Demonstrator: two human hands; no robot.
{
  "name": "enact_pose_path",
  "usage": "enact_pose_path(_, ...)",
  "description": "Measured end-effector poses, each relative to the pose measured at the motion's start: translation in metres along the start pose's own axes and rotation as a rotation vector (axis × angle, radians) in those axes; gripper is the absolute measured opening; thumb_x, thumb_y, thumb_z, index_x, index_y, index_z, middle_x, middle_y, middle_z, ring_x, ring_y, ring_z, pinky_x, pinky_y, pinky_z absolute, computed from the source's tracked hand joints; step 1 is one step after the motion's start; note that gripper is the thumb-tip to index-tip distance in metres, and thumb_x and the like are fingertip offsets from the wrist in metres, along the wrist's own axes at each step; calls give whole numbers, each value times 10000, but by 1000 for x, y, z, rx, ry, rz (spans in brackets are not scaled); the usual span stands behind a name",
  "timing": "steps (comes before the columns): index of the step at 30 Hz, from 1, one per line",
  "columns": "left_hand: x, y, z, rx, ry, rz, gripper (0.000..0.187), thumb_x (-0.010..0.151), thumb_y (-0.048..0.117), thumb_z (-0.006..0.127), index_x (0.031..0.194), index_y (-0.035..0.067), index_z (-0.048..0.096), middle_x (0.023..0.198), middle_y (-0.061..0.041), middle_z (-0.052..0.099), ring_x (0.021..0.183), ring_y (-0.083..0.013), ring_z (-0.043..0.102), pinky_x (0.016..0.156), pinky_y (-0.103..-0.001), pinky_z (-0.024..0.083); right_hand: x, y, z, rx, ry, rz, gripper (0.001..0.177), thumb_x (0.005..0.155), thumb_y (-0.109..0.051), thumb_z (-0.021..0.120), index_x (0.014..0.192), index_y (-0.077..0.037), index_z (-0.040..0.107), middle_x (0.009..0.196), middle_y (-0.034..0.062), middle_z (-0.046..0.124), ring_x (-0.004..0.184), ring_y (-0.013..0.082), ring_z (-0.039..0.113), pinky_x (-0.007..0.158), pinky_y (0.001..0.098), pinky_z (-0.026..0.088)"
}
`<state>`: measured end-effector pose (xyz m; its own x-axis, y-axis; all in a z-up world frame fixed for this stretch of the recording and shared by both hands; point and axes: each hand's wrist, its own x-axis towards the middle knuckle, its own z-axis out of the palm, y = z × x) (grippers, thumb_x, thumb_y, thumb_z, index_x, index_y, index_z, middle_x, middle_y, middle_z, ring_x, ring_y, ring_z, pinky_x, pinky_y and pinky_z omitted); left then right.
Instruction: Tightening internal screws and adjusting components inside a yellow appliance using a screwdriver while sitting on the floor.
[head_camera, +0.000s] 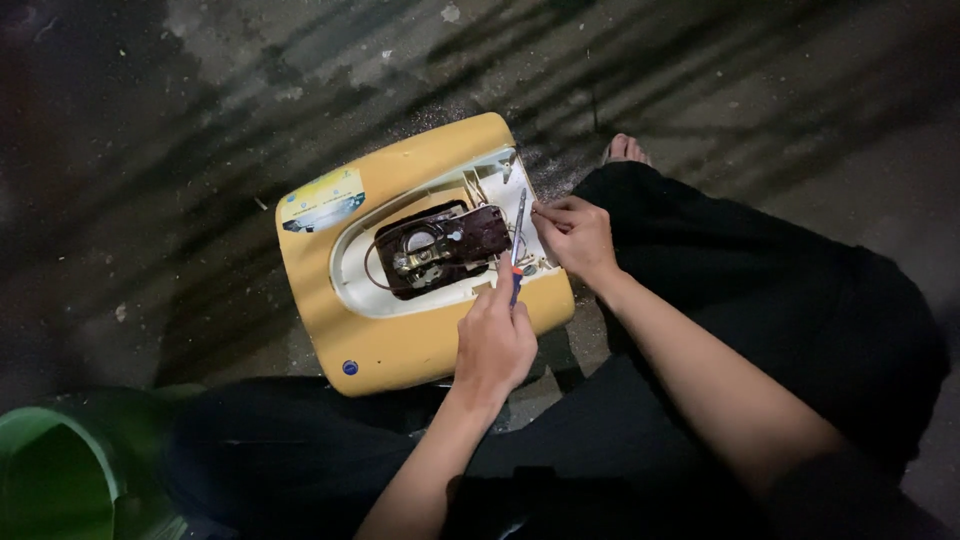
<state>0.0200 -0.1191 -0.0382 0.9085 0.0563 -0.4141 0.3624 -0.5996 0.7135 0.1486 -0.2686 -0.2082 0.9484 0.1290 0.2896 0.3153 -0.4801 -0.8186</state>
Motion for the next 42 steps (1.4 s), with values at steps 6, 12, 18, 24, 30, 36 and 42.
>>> enact_pose_path(6, 2, -1, -4, 27, -48, -45, 656, 944, 174, 394, 1595, 89, 381, 1192, -314, 641, 1122, -573, 629, 929, -596, 521, 1, -7, -4, 28, -25, -8, 180, 881, -174, 826, 1060, -168, 838, 893, 175, 764, 798, 336, 744, 686, 342, 608)
enact_pose_path(12, 6, -11, -3, 72, -97, -33, 647, 939, 210, 412, 1578, 110, 412, 1196, -294, 656, 1155, -561, 612, 976, -610, 488, 1, -4, -3, 11, -4, -16, 183, 862, -189, 838, 1045, -177, 837, 882, 163, 766, 801, 342, 745, 666, 345, 612)
enact_pose_path(18, 10, -12, -5, 104, -106, -35, 657, 928, 190, 435, 1577, 89, 419, 1172, -319, 663, 1151, -551, 626, 951, -600, 497, 2, -3, -2, 20, 1, -30, 200, 864, -190, 846, 1063, -199, 832, 873, 148, 766, 804, 337, 747, 693, 354, 613)
enact_pose_path(24, 0, 5, -15, -24, 4, 15, 647, 927, 143, 408, 1567, 57, 435, 1190, -356, 649, 1120, -579, 626, 909, -584, 527, 2, -4, -2, 16, 0, -42, 205, 858, -191, 836, 1061, -217, 836, 875, 132, 770, 800, 323, 747, 710, 356, 612)
enact_pose_path(30, 3, -6, -7, 36, -101, -27, 662, 923, 164, 430, 1574, 48, 410, 1202, -351, 648, 1159, -571, 610, 935, -606, 501, 0, -7, -3, 40, 3, -44, 209, 817, -155, 848, 1025, -173, 845, 856, 164, 760, 780, 360, 739, 678, 379, 593)
enact_pose_path(36, 7, -7, -6, 33, -98, -58, 673, 915, 184, 437, 1580, 83, 414, 1204, -316, 661, 1159, -533, 631, 941, -571, 514, 1, -11, -2, 32, 52, -34, 241, 797, -118, 834, 1030, -179, 846, 859, 120, 769, 781, 315, 742, 675, 343, 600)
enact_pose_path(42, 1, 2, -14, -20, -61, -44, 659, 924, 174, 433, 1575, 72, 418, 1216, -349, 645, 1161, -570, 612, 932, -588, 512, 4, -17, -4, 71, 49, 6, 201, 790, -121, 856, 987, -156, 850, 839, 118, 761, 776, 297, 745, 665, 321, 596)
